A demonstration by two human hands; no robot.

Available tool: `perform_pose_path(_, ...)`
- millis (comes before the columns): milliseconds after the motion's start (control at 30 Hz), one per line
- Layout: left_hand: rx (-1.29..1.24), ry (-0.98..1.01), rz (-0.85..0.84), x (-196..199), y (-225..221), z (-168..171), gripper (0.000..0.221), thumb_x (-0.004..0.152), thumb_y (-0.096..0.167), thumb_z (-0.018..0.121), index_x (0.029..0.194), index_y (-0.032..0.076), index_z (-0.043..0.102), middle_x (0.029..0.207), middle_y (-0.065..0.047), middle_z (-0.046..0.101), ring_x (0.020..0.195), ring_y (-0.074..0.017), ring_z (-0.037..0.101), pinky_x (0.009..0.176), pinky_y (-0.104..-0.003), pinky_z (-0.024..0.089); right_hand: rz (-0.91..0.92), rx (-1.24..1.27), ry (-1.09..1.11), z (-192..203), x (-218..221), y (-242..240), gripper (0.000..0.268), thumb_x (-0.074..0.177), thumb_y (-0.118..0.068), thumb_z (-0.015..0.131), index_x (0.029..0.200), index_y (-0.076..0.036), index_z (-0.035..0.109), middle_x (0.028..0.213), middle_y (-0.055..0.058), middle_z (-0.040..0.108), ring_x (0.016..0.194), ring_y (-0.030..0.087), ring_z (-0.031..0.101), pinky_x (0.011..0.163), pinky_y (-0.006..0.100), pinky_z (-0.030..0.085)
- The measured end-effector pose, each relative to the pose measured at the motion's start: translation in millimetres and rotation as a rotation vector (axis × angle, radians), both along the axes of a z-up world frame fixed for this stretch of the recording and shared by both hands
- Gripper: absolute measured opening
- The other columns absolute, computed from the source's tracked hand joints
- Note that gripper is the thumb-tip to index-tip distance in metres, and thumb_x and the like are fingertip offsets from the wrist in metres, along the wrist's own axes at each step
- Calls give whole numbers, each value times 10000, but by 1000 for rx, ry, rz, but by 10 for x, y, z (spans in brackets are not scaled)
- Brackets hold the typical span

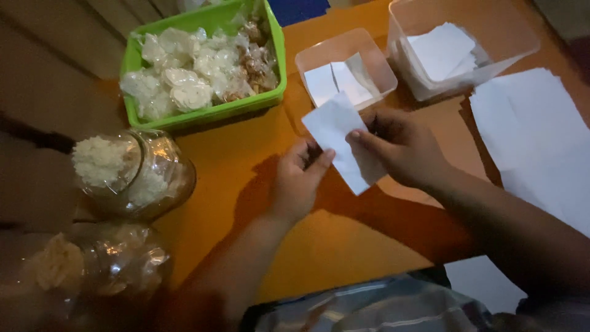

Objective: Folding rectangular white tissues into smaller squares and placing them into plastic storage bins.

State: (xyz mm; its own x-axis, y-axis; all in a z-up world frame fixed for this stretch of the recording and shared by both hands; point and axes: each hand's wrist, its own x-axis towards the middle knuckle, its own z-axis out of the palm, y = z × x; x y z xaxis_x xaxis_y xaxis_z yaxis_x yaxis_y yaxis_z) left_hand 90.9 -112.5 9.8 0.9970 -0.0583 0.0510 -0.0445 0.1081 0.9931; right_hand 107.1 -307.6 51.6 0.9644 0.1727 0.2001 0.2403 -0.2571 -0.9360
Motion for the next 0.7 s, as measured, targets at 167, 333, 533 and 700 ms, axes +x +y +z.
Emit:
perform_pose_path(167, 255, -140, 125, 701, 78, 351, 162, 920, 243, 749, 926, 100, 674, 764, -31, 659, 729, -146, 611, 671, -289, 478, -32, 24, -95, 290, 488, -28, 125, 997, -55, 746, 1038, -39, 629, 905, 37, 584, 846, 135, 566, 720, 273, 457)
perform_pose_path(333, 386, -134, 217, 1300, -14, 525, 298, 870, 183, 752, 1114, 101, 602, 881, -40, 754, 838, -180, 729, 850, -323, 545, -143, -192, -101, 454, 969, 0, 283, 981, -125, 732, 1205, -53, 574, 921, 114, 696, 763, 168, 656, 637, 307, 487)
perform_pose_path(533, 799, -224, 151, 1401, -65, 411, 388, 898, 226, 771, 1181, 125, 525, 916, -89, 752, 901, -318, 764, 787, -469, 577, -149, -624, -69, 69, 1259, -4, 285, 952, -223, 731, 1198, -119, 633, 892, 109, 765, 846, 350, 755, 721, 469, 564)
perform_pose_path(700, 1163, -494, 102, 1458, -26, 275, 273, 827, 155, 797, 1020, 129, 606, 767, -69, 695, 822, -341, 708, 756, -490, 544, -19, -861, -67, -111, 1359, 51, 157, 951, -211, 650, 1096, -175, 698, 867, 88, 781, 869, 363, 756, 712, 474, 590)
